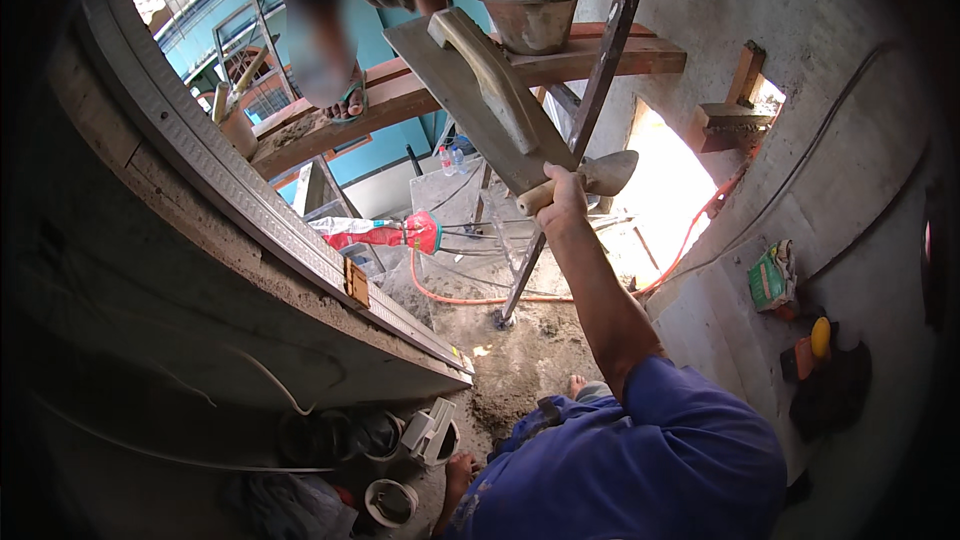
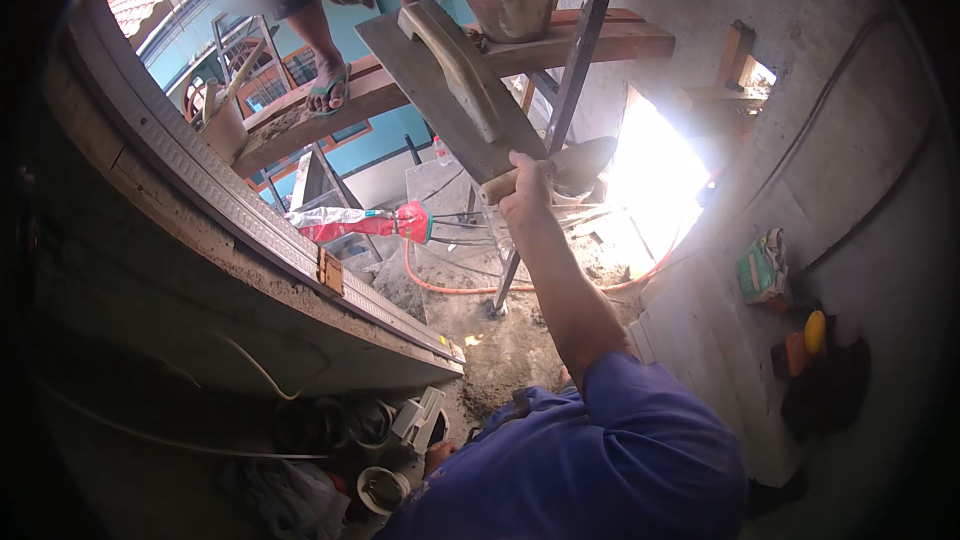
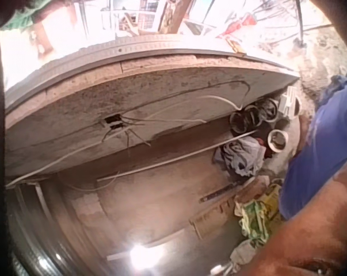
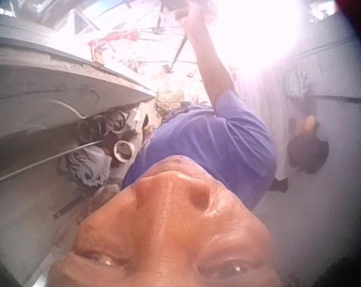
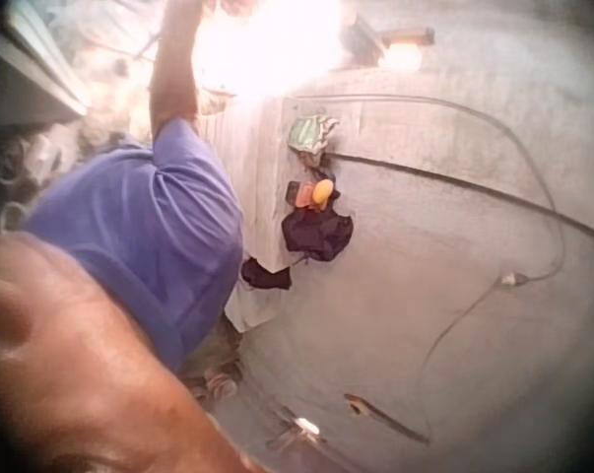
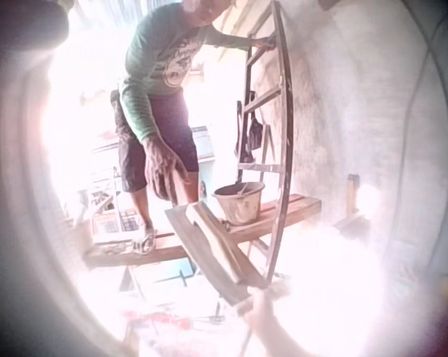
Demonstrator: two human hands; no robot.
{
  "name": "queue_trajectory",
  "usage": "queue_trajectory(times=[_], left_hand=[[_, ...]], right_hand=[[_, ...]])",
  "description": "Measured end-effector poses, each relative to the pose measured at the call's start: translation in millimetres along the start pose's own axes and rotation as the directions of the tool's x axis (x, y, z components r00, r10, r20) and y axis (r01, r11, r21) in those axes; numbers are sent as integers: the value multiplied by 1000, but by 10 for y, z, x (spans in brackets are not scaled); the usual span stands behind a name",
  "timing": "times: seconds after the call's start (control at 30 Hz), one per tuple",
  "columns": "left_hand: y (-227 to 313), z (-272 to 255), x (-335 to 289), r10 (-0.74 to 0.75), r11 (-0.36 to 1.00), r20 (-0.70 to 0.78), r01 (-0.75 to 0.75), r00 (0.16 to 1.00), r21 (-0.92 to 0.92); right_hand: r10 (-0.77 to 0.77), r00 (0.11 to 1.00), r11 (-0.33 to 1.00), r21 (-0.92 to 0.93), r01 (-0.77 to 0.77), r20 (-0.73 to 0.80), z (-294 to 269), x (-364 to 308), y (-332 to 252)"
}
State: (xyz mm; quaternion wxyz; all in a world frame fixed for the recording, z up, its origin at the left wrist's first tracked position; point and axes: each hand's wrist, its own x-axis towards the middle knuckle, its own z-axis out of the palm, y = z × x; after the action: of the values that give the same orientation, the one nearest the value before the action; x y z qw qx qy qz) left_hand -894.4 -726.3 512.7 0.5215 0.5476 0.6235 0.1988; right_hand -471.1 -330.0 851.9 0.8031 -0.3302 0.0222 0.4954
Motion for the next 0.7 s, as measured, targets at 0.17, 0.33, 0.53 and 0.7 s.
queue_trajectory(times=[0.17, 0.33, 0.53, 0.7], left_hand=[[-203, 105, -88, -277, 946, -83, 257, 957, -195], [-193, 178, -14, -232, 973, -22, 232, 972, -12], [-226, 99, 73, -114, 980, 27, 107, 993, 169], [-282, 138, 195, 119, 922, 81, -141, 990, 362]], right_hand=[[-42, 998, 999, 21, 42, 44, 300, -235, 34], [-11, 996, 992, 124, 0, 89, 455, -407, -12], [77, 890, 965, 190, -179, 449, 976, -963, -457], [-34, 860, 989, -104, 101, 510, 230, -1121, -945]])
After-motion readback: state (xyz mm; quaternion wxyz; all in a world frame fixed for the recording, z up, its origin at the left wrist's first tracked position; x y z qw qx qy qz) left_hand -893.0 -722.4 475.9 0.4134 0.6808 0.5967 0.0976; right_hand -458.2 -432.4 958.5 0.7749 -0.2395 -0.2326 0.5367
